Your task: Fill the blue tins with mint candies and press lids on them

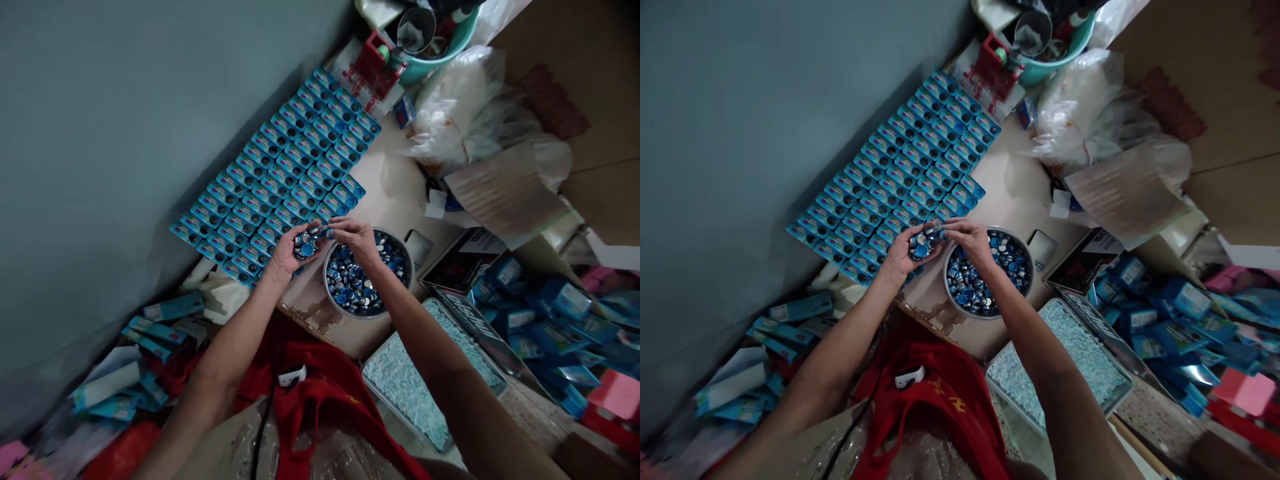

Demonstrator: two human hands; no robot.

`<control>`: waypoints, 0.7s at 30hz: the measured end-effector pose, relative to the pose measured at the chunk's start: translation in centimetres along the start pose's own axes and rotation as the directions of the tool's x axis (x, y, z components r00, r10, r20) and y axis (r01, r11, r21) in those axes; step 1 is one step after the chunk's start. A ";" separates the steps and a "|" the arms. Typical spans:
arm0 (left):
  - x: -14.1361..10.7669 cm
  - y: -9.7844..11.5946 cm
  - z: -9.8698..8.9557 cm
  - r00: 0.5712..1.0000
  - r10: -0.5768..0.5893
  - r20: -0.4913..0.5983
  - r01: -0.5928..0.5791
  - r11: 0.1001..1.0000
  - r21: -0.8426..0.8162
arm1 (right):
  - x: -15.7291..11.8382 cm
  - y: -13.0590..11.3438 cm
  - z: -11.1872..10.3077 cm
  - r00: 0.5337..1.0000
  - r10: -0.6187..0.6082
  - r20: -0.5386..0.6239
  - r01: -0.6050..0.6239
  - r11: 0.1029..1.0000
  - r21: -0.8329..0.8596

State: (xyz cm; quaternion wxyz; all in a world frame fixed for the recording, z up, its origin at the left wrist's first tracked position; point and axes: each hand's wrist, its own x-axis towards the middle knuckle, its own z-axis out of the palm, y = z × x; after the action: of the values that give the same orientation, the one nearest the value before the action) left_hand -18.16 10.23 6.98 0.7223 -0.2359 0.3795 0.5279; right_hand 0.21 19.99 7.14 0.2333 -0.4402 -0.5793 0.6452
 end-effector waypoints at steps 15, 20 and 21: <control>0.4 -0.4 -1.6 0.999 -0.040 0.000 0.040 0.999 -0.015 | -0.8 0.4 0.8 0.982 0.187 0.028 -0.189 0.978 0.092; 0.4 -0.5 -1.7 1.000 -0.025 -0.009 0.025 1.000 -0.004 | -1.1 0.8 1.3 0.979 0.202 0.004 -0.201 0.978 0.057; 0.4 -0.5 -1.6 1.000 -0.020 -0.015 0.020 1.000 0.008 | -1.2 0.7 1.3 0.985 0.173 0.017 -0.173 0.985 0.003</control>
State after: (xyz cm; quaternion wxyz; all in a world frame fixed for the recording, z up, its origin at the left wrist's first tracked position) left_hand -18.12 9.08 5.63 0.7256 -0.2404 0.3847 0.5174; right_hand -0.15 18.15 6.74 0.1726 -0.4828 -0.5393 0.6681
